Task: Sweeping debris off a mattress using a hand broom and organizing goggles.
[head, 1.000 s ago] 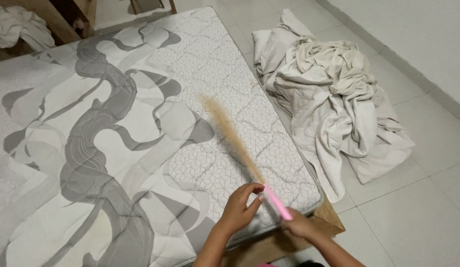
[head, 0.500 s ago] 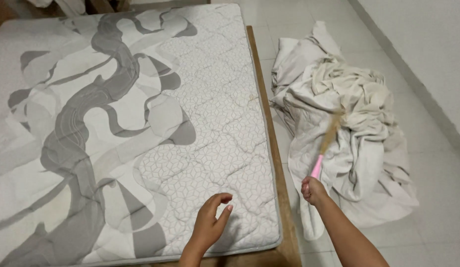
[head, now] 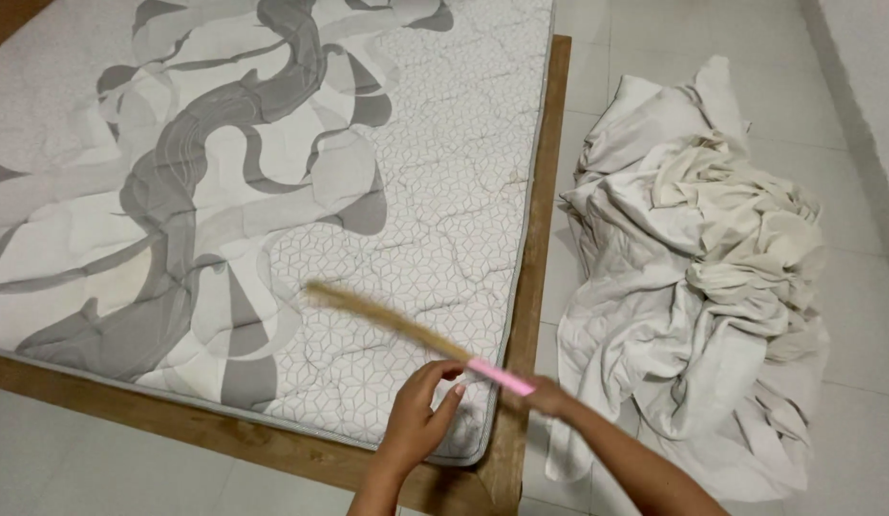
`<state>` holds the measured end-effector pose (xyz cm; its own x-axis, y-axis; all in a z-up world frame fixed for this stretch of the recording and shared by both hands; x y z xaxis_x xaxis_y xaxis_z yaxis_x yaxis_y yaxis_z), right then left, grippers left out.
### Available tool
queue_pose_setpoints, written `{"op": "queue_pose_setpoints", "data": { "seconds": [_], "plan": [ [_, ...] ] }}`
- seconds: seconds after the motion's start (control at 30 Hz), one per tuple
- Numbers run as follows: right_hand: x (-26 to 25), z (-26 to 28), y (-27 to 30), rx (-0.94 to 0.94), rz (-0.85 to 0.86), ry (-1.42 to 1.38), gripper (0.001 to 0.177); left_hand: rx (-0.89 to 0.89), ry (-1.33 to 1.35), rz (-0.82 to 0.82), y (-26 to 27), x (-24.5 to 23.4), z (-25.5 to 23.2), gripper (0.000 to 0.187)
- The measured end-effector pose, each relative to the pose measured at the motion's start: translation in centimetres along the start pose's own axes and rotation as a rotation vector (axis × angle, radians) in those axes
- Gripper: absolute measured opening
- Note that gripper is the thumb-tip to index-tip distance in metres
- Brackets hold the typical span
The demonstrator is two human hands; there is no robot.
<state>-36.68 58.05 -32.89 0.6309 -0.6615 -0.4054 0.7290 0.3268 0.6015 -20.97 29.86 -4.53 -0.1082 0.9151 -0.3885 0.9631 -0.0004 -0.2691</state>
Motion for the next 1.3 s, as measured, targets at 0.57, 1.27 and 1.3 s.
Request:
{"op": "queue_pose_setpoints", "data": {
  "seconds": [0.57, 1.27, 1.3],
  "plan": [
    [7.2, -2.0, 10.8, 0.014, 0.226, -0.407, 0.036, -0.034, -0.006, 0.057, 3.1, 3.5, -0.5, 0.027],
    [-11.5, -2.6, 3.9, -0.391, 0.493, 0.096, 0.037, -0.143, -0.032, -0.146, -7.4, 15.0, -5.4, 0.030],
    [-11.7, -4.0, 2.1, -0.571, 0.539, 0.250, 0.035, -0.125, -0.050, -0.140, -8.3, 15.1, -5.4, 0.030]
  ]
}}
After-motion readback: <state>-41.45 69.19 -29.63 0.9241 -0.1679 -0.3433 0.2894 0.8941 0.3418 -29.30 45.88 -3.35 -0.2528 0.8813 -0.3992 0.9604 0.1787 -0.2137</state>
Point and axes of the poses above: each hand's wrist, its own y-axis away from the middle knuckle, its own x-axis out of the palm, z = x × y, the point moved 1 cm from there along -y, towards the middle knuckle, and after that the axes turned 4 degrees about -x, right-handed, at the moved point
